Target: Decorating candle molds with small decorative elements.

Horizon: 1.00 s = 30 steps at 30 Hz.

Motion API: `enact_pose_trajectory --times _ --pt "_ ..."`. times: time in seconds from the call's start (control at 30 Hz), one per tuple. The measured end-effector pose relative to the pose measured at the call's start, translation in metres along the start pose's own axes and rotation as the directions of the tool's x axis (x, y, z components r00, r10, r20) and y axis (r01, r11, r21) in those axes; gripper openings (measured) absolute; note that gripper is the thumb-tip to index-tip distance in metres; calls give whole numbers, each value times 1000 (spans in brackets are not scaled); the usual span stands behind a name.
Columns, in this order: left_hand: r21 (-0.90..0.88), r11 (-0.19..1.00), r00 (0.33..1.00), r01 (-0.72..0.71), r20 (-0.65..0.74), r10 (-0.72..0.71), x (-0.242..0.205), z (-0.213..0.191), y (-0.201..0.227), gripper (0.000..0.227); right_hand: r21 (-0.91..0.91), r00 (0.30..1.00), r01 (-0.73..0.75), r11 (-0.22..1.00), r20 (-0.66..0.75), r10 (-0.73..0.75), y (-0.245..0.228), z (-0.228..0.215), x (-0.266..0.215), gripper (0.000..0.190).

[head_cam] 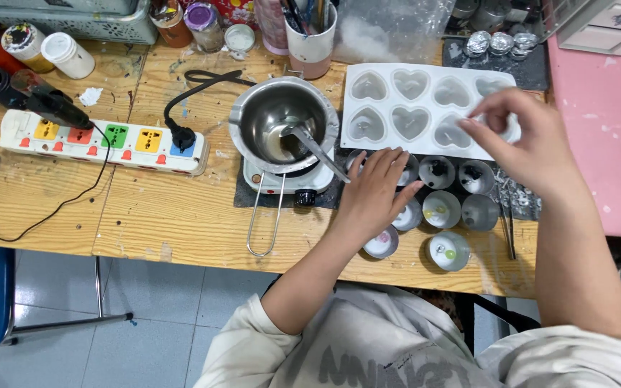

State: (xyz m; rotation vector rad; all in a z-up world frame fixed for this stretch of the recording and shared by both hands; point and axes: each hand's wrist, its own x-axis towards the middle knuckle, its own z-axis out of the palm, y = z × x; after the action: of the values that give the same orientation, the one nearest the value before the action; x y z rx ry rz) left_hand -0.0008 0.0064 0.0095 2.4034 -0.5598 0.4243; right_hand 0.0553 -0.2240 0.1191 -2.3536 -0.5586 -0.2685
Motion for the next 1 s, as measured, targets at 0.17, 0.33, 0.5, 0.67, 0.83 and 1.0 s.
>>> enact_pose_trajectory --times 0.17,0.33,0.5,0.67,0.83,1.0 --pt "-42 998 999 -35 13 36 3 -9 5 54 284 976 -90 955 -163 141 55 -19 -63 12" --pt "-128 990 998 -58 1 58 7 -13 6 46 347 907 -242 906 -252 338 106 -21 -99 10" --pt "-208 977 999 -49 -21 45 8 -12 8 36 293 856 -278 915 -358 374 152 -1 -122 10" --pt "-242 969 998 -53 -47 43 6 -16 13 32 79 903 -263 962 -331 274 126 9 -118 9" --pt "-326 945 995 6 -89 -37 -10 -28 22 27 -161 943 -215 963 -290 162 114 13 -112 14" --pt "-434 895 969 99 -163 -187 -37 -26 20 25 -356 940 -252 900 -310 141 116 16 -108 17"
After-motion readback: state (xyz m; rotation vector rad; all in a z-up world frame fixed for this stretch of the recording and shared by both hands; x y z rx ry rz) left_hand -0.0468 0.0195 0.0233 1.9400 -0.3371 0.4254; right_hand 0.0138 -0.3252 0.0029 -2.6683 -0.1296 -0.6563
